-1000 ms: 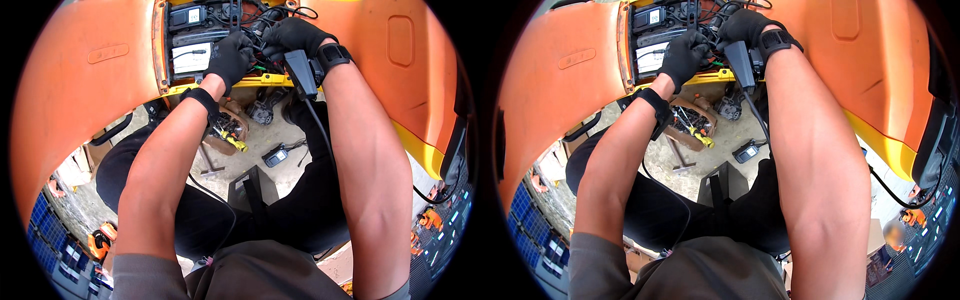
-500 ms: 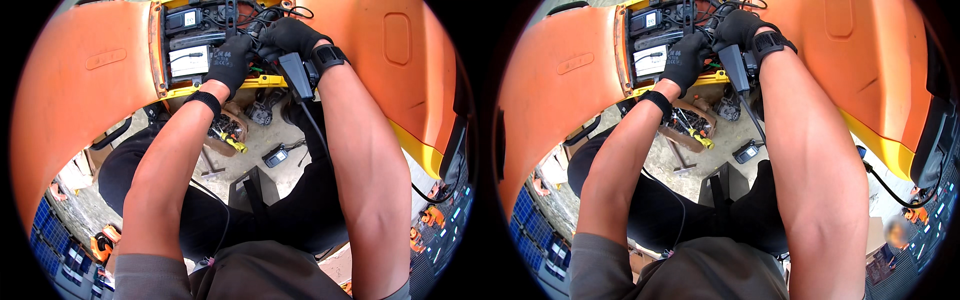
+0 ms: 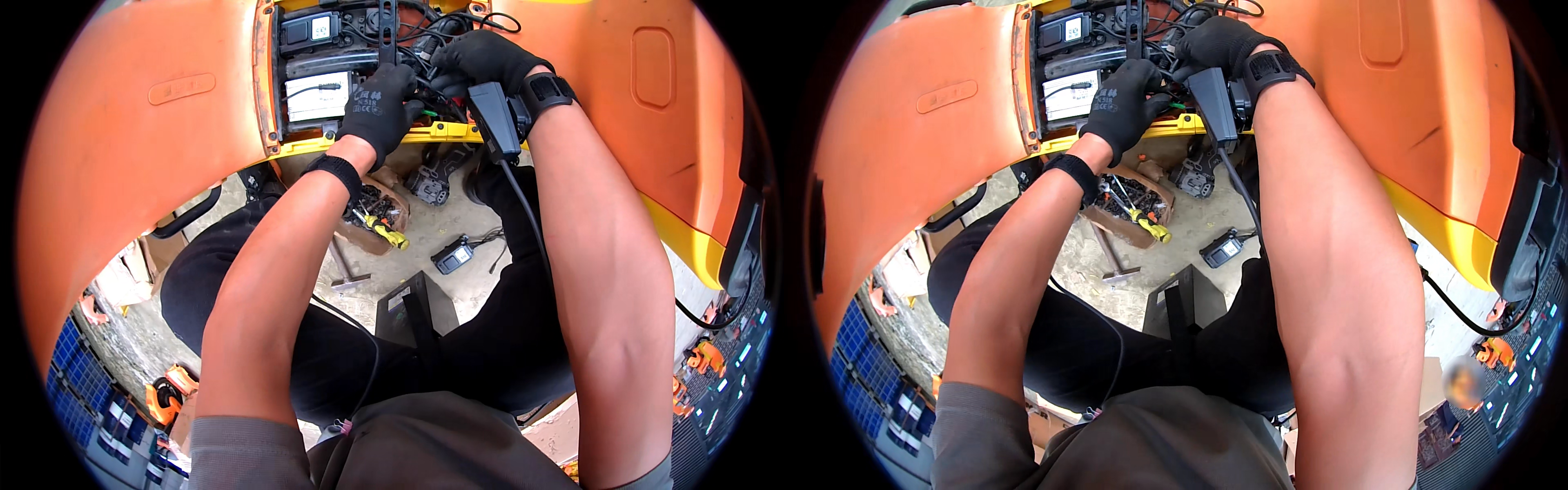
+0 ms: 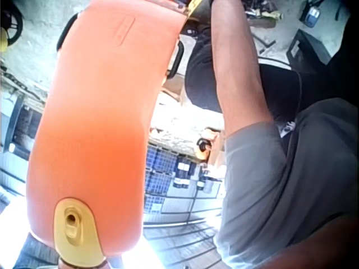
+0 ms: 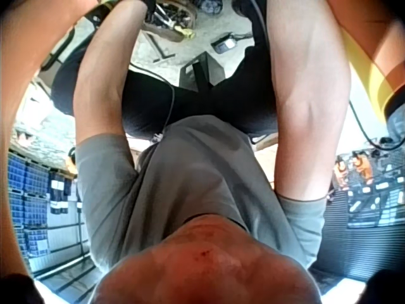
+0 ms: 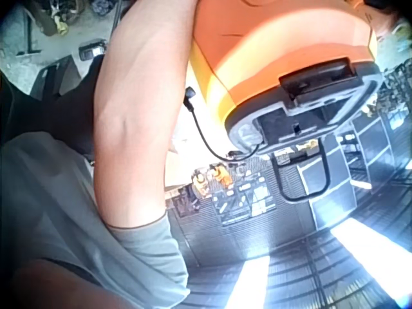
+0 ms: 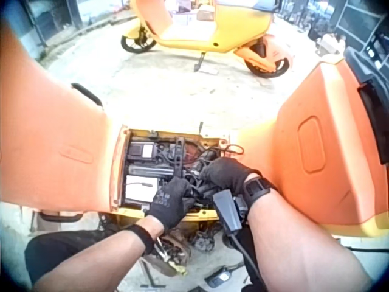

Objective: The person works on the wiring and electrical components inside the battery compartment of a motorcycle, connecting wires and arranging cables by hand.

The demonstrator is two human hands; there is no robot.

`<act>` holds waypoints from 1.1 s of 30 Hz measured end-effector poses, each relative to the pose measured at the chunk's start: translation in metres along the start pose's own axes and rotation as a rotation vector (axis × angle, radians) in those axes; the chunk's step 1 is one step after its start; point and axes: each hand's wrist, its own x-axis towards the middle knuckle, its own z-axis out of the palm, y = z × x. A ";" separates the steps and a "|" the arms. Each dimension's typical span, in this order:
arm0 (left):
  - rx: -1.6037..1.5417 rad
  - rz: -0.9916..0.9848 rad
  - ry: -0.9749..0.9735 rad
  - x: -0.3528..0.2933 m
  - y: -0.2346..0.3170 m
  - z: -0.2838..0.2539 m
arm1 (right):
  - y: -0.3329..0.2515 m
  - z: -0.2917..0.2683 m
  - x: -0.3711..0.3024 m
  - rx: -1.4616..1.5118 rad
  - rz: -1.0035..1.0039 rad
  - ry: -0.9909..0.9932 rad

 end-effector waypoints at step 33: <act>-0.276 0.086 0.164 -0.006 -0.018 0.008 | -0.067 0.011 -0.031 1.633 0.581 0.264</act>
